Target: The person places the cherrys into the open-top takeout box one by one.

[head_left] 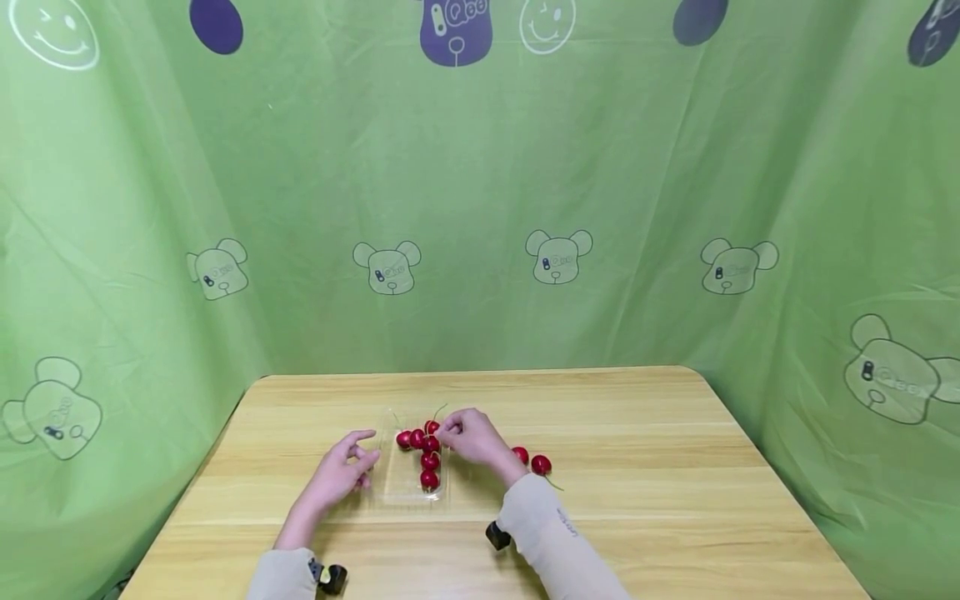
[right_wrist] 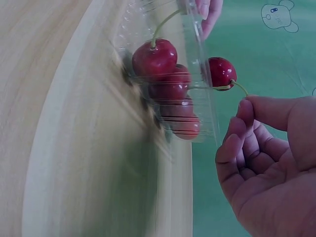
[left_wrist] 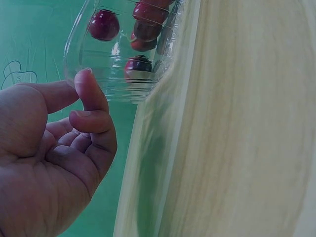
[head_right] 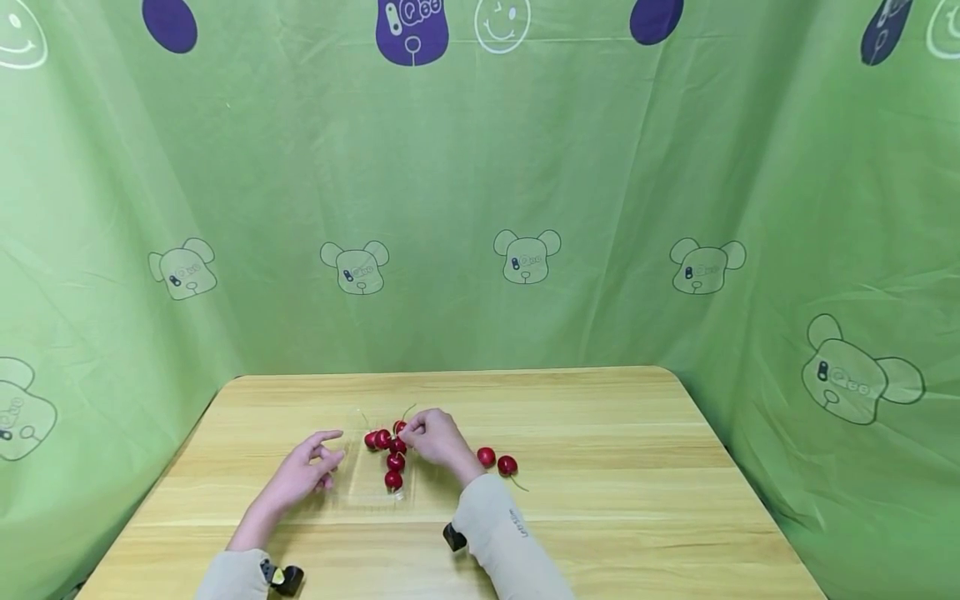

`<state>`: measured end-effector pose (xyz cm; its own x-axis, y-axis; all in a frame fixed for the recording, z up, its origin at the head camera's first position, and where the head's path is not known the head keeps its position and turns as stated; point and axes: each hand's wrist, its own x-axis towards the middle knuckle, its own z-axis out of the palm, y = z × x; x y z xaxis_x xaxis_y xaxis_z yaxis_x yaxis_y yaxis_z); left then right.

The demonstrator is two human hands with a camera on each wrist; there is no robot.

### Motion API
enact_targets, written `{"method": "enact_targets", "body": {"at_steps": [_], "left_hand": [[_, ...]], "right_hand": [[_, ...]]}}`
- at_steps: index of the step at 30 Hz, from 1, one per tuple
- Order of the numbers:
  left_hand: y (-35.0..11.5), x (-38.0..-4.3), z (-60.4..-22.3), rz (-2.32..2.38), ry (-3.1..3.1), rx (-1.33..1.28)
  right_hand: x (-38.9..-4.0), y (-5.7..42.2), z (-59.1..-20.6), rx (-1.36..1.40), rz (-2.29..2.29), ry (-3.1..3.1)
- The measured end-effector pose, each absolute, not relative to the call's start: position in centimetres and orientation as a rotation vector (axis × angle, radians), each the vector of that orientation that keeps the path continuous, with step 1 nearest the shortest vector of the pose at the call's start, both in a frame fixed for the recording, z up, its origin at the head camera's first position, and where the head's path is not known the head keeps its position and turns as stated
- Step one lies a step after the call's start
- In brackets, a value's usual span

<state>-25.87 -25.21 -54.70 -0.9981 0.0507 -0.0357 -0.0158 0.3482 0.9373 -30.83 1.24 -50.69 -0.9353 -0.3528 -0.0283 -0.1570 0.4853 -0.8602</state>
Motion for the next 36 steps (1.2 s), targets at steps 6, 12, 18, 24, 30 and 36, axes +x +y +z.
{"method": "enact_targets", "body": {"at_steps": [6, 12, 18, 24, 30, 36], "left_hand": [[-25.2, -25.8, -54.5, 1.762, 2.527, 0.037], [-25.2, -25.9, -54.7, 1.758, 2.532, 0.033], [-25.3, -26.0, -54.8, 1.759, 2.532, 0.029], [-25.3, -26.2, -55.0, 1.769, 2.531, 0.017], [-25.2, -26.5, -55.2, 1.759, 2.544, 0.007], [-25.3, -26.4, -55.2, 1.759, 2.544, 0.007]], "right_hand": [[-31.0, 0.9, -51.0, -0.419, -1.411, 2.55], [-31.0, 0.7, -51.2, -0.394, -1.396, 2.564], [-31.0, 0.5, -51.2, -0.377, -1.375, 2.591], [-31.1, 0.3, -51.3, -0.385, -1.345, 2.626], [-31.2, 0.2, -51.3, -0.387, -1.329, 2.645], [-31.2, 0.1, -51.4, -0.393, -1.312, 2.653]]}}
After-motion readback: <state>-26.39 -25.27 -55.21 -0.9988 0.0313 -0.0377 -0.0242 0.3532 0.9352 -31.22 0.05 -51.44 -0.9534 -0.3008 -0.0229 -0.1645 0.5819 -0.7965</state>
